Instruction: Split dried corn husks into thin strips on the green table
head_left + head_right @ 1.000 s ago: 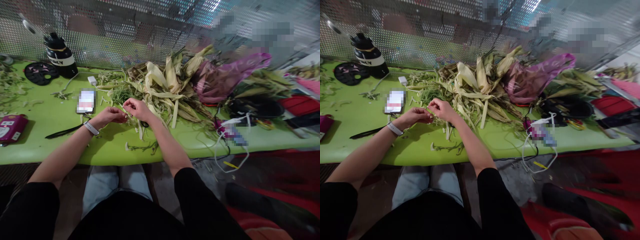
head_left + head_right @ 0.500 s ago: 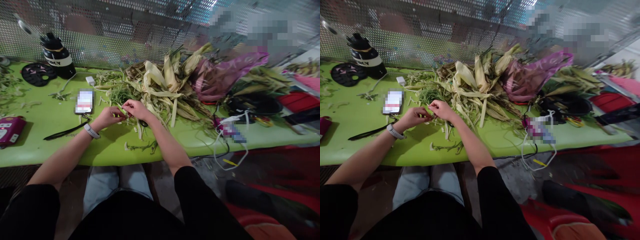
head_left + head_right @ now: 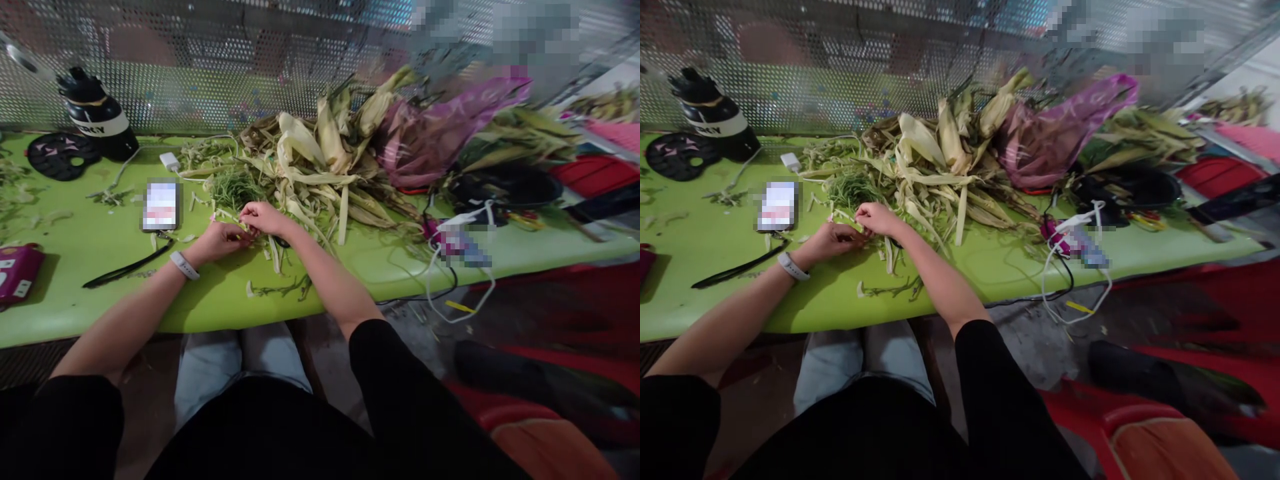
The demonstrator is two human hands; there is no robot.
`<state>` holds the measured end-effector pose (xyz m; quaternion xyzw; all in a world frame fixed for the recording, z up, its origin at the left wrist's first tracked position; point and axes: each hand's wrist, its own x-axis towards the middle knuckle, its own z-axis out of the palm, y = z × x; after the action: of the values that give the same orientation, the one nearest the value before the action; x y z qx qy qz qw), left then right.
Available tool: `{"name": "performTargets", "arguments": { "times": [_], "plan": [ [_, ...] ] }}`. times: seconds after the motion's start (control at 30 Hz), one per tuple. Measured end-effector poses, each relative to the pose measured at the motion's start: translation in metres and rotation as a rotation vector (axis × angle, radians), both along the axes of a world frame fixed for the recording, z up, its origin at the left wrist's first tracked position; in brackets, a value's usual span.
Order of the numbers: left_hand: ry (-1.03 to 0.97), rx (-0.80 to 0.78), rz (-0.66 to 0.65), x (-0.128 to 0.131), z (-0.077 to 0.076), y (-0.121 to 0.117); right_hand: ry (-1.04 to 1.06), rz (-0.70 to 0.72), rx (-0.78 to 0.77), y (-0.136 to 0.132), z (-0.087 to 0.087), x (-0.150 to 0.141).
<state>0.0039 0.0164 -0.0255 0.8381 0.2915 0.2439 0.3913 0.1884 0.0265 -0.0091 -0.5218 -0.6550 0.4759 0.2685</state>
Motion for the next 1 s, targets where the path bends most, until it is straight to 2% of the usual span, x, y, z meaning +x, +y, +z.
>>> {"name": "performTargets", "arguments": {
  "times": [0.07, 0.13, 0.27, 0.43, 0.63, 0.83, 1.0],
  "plan": [
    [-0.018, -0.230, 0.047, 0.000, -0.003, 0.001, -0.013, -0.007, 0.005, 0.000, 0.000, -0.001],
    [-0.075, -0.396, 0.110, 0.001, -0.005, 0.001, -0.015, -0.004, 0.004, 0.000, 0.000, 0.000],
    [-0.164, -0.537, 0.184, 0.001, -0.005, 0.002, 0.028, 0.024, -0.009, 0.000, 0.004, 0.003],
    [-0.204, -0.595, 0.194, 0.002, -0.005, 0.004, 0.016, 0.049, 0.048, -0.001, 0.011, 0.010],
    [-0.226, -0.610, 0.195, 0.002, -0.011, 0.007, -0.217, 0.184, 0.238, -0.009, 0.017, 0.023],
    [-0.217, -0.583, 0.200, 0.002, -0.010, 0.004, -0.434, 0.218, 0.486, -0.026, 0.017, 0.028],
    [-0.206, -0.582, 0.205, 0.002, -0.007, 0.003, -0.593, 0.260, 0.551, -0.028, 0.010, 0.025]
  ]
}}
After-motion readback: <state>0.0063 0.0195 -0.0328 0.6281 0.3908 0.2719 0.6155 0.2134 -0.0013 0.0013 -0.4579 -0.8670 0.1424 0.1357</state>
